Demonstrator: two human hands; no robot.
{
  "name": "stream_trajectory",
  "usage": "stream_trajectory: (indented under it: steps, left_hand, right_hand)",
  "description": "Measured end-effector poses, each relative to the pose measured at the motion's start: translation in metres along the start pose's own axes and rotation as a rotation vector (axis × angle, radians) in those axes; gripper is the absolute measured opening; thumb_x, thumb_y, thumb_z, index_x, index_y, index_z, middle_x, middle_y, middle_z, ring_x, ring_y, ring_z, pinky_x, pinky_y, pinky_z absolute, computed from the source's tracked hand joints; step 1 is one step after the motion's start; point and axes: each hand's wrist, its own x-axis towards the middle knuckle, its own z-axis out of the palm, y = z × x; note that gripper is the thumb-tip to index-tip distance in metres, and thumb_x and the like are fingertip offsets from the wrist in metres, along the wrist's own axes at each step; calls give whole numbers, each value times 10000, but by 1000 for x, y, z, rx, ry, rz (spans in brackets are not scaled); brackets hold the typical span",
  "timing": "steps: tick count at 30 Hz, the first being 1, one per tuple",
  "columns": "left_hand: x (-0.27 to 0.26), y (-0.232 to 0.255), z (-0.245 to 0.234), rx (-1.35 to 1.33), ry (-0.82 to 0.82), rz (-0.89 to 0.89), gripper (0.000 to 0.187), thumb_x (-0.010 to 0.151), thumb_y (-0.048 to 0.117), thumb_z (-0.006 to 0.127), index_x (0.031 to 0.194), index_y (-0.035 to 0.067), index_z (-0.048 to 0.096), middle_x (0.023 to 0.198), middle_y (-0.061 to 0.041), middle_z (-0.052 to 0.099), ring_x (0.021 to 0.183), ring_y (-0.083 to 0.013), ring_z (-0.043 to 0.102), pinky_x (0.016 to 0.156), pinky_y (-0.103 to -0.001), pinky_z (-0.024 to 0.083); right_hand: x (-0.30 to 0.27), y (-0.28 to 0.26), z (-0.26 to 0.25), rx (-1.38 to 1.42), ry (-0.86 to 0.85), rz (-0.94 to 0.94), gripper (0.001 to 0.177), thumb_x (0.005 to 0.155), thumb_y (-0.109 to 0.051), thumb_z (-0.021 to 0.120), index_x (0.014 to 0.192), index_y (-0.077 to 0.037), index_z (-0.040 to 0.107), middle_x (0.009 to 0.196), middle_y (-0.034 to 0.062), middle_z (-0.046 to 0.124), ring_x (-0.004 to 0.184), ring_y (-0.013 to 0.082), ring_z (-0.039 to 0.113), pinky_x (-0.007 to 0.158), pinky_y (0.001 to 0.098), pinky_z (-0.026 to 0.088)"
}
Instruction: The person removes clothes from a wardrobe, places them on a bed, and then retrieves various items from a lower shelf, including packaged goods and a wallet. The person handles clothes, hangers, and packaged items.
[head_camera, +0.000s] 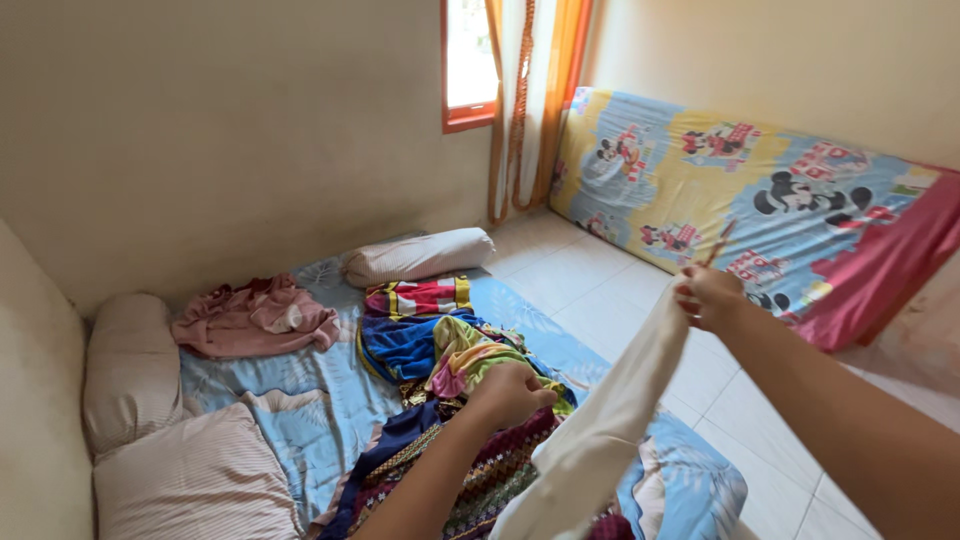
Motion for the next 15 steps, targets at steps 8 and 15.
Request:
stream_trajectory:
  steps: [8, 15]
  left_hand:
    - [63, -43, 24, -153, 207, -85, 387, 919, 422, 698, 1019, 55, 771, 926, -105, 760, 869, -236, 723, 825, -408, 546]
    - [64, -95, 17, -296, 303, -198, 450, 986, 460, 586, 999, 31, 719, 880, -145, 753, 833, -276, 719, 758, -433, 529]
  right_hand:
    - [15, -36, 5, -250, -66, -239, 388, 1091, -459, 459, 1179, -154, 681, 951, 22, 646, 772, 193, 577, 737, 390, 504]
    - [-3, -14, 103, -501, -269, -592, 409, 1072, -401, 489, 1175, -111, 758, 933, 85, 743, 745, 168, 656, 684, 348, 553]
